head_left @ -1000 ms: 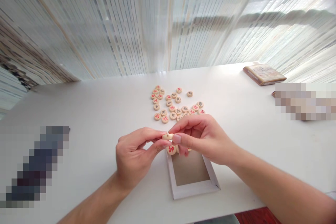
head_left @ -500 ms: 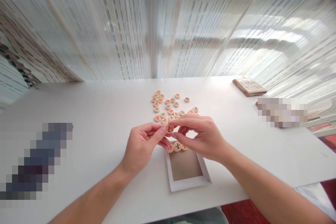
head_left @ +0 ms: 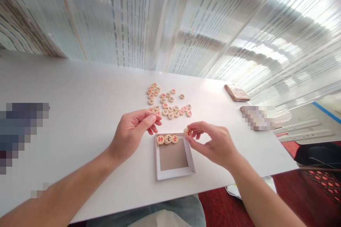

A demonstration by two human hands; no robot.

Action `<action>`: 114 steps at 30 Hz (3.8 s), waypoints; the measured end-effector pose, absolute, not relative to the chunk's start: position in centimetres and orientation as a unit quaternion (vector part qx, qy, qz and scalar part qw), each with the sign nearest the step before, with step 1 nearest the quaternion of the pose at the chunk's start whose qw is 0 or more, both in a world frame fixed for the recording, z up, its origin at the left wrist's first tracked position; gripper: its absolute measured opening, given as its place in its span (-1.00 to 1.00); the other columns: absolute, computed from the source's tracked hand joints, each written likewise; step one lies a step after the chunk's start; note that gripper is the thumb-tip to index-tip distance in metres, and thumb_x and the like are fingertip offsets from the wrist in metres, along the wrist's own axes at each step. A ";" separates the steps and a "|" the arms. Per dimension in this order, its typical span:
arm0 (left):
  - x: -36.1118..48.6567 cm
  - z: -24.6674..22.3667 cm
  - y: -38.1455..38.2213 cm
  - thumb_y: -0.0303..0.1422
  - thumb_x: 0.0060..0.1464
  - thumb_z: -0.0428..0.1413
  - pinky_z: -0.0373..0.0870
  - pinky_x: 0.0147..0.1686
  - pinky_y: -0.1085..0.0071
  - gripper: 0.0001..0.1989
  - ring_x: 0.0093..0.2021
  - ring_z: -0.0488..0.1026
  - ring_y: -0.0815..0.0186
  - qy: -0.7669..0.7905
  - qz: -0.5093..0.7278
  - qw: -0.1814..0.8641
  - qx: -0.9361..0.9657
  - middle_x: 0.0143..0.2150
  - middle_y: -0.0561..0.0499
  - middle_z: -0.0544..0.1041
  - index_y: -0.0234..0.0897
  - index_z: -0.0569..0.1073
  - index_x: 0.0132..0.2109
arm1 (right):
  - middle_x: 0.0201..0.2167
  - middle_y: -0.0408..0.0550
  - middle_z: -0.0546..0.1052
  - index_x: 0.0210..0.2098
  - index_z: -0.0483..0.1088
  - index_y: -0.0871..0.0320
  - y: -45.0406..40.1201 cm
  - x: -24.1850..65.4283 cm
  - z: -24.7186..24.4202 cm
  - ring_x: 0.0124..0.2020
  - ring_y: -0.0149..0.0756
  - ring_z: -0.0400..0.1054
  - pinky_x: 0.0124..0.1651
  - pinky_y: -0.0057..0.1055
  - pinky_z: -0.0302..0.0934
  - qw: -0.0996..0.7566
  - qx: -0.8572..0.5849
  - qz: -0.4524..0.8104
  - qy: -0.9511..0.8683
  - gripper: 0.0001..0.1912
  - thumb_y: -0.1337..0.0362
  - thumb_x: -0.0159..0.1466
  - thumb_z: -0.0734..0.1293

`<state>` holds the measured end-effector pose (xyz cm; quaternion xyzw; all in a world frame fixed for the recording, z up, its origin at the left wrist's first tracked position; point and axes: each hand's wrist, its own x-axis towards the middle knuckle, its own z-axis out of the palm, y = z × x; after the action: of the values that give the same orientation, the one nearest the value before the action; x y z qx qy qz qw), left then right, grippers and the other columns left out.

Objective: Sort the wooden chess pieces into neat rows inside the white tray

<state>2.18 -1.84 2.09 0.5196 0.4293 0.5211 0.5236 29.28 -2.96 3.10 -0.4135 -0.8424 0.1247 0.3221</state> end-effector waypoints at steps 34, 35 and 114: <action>1.8 1.5 -1.0 -0.25 0.21 0.20 0.50 -0.35 0.34 -0.75 -0.39 0.56 0.26 0.468 0.494 0.503 0.533 -0.31 -0.09 0.68 -0.32 0.69 -0.26 | -0.35 -0.04 0.65 -0.12 0.64 0.15 0.1 29.5 3.5 -0.46 -0.35 0.41 -0.37 -0.42 0.36 0.286 -0.383 0.109 -0.872 -0.85 0.22 0.38 0.49; 1.7 1.4 -0.8 -0.24 0.22 0.20 0.50 -0.34 0.34 -0.75 -0.39 0.55 0.26 0.473 0.496 0.498 0.532 -0.30 -0.10 0.68 -0.33 0.69 -0.26 | -0.38 -0.06 0.64 -0.15 0.65 0.15 1.3 29.4 4.1 -0.49 -0.37 0.38 -0.37 -0.40 0.35 0.303 -0.385 0.104 -0.866 -0.85 0.21 0.37 0.50; -1.4 -1.4 4.2 -0.17 0.26 0.27 0.47 -0.31 0.36 -0.71 -0.37 0.45 0.36 0.556 0.317 0.128 0.758 -0.04 -0.01 0.67 -0.19 0.72 0.03 | -0.63 -0.16 0.53 -0.40 0.57 0.16 8.2 28.4 -1.4 -0.63 -0.40 0.27 -0.48 -0.43 0.19 0.484 -0.472 0.120 -0.727 -0.79 0.25 0.33 0.37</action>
<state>-1.44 4.21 -1.37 0.7579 0.5557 0.3167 0.1282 28.38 8.18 -1.35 -0.4719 -0.7272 0.1204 0.4837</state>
